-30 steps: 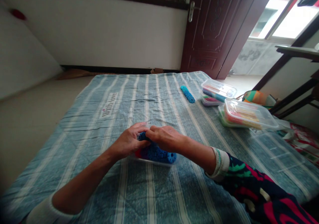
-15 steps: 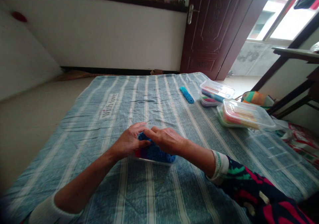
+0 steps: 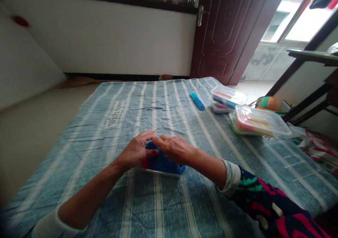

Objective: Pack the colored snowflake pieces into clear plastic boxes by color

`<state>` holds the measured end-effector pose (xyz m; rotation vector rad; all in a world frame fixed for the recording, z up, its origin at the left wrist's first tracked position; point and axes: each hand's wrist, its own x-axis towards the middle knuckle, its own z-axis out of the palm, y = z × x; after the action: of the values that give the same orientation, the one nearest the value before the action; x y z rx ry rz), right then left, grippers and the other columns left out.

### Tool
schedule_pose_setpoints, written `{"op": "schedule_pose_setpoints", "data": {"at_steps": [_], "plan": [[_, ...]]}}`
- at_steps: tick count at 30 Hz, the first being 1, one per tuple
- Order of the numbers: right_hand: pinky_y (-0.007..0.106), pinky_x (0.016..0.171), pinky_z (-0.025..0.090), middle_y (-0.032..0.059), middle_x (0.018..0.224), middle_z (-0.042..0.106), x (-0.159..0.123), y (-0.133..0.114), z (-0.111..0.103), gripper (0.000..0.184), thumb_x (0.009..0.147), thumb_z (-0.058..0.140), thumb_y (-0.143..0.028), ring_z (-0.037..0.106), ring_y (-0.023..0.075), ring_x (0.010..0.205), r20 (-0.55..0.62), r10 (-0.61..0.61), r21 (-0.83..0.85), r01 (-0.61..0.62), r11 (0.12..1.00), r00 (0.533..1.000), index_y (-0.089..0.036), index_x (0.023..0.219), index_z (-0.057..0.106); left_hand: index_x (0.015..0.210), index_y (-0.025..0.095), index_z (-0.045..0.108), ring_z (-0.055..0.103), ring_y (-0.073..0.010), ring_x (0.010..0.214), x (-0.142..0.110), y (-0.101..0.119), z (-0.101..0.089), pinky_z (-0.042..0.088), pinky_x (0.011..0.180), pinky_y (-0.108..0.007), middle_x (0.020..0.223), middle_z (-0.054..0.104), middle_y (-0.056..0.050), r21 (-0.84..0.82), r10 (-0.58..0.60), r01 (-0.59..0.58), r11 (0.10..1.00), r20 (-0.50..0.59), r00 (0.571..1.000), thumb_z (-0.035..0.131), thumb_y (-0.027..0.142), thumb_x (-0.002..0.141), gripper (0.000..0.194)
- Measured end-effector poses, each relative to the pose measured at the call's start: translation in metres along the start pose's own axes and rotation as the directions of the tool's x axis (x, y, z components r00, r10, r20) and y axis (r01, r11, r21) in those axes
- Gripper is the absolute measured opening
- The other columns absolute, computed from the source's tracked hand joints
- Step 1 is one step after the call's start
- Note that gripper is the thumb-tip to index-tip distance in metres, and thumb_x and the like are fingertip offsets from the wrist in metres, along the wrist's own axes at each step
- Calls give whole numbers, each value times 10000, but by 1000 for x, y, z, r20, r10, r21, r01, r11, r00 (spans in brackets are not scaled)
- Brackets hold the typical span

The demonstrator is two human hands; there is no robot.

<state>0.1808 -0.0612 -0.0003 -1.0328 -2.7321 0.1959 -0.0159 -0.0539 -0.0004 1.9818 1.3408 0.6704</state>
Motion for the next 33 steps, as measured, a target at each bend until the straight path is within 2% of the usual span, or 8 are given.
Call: {"op": "schedule_pose_setpoints", "data": {"at_steps": [6, 14, 21, 26, 28, 30, 31, 33], "plan": [[269, 549, 285, 78, 1047, 660, 0, 0, -1, 435, 931, 415, -106, 569, 162, 727, 21, 14, 25, -15, 1000, 1000, -171, 1359, 450, 946, 245, 765, 450, -339, 1386, 1, 5, 0, 291, 1178, -541, 1398, 598, -86, 16, -39, 39, 999, 19, 999, 780, 218, 596, 351], [280, 522, 239, 43, 979, 649, 2, -4, -8, 444, 964, 395, -156, 498, 127, 629, 29, 24, -4, -24, 1000, 999, -208, 1404, 422, 963, 243, 785, 441, -386, 1385, 3, 3, -4, 324, 1150, -563, 1486, 516, -99, -24, -73, 74, 997, 27, 997, 770, 298, 627, 341], [292, 513, 268, 47, 971, 652, 7, -6, -10, 461, 965, 384, -128, 500, 136, 626, 42, 33, -28, -31, 999, 999, -174, 1422, 422, 973, 198, 793, 408, -394, 1406, 6, 4, -7, 287, 1175, -533, 1516, 472, -140, -49, -120, 123, 991, 62, 991, 749, 305, 612, 379], [285, 496, 267, 26, 915, 647, 3, -8, -13, 444, 972, 409, -147, 499, 129, 603, 34, 8, -18, -8, 1000, 999, -184, 1414, 437, 923, 228, 797, 378, -399, 1423, 5, 6, -7, 290, 1163, -570, 1503, 495, -109, -10, -93, 94, 996, 61, 994, 746, 322, 618, 323], [279, 517, 296, 26, 888, 653, 0, -4, -20, 332, 990, 416, -191, 522, 127, 625, -16, -20, -7, 20, 1000, 1000, -180, 1297, 541, 880, 232, 795, 369, -412, 1424, 5, 6, -7, 292, 1158, -586, 1496, 503, -105, 9, -86, 86, 996, 55, 995, 741, 303, 613, 281], [272, 583, 359, 39, 894, 667, -1, 8, -32, 265, 1010, 403, -242, 569, 135, 700, -138, 0, 3, 0, 1000, 990, -178, 1143, 623, 835, 234, 790, 372, -423, 1419, 4, 7, -7, 300, 1148, -602, 1493, 506, -104, 25, -88, 87, 996, 40, 995, 719, 258, 611, 236], [273, 635, 392, 51, 922, 676, 0, 19, -39, 270, 1015, 395, -258, 593, 146, 762, -209, 47, 3, -47, 999, 977, -178, 1093, 641, 818, 235, 786, 379, -425, 1414, 3, 7, -7, 306, 1142, -607, 1491, 507, -104, 31, -86, 85, 996, 28, 996, 704, 235, 611, 223], [292, 741, 430, 81, 1019, 687, 5, 49, -53, 280, 1007, 396, -249, 618, 180, 897, -302, 210, -18, -226, 974, 930, -173, 1088, 654, 808, 238, 780, 394, -421, 1405, 2, 7, -6, 316, 1133, -614, 1487, 509, -106, 40, -75, 74, 996, 13, 997, 685, 208, 614, 218]]}}
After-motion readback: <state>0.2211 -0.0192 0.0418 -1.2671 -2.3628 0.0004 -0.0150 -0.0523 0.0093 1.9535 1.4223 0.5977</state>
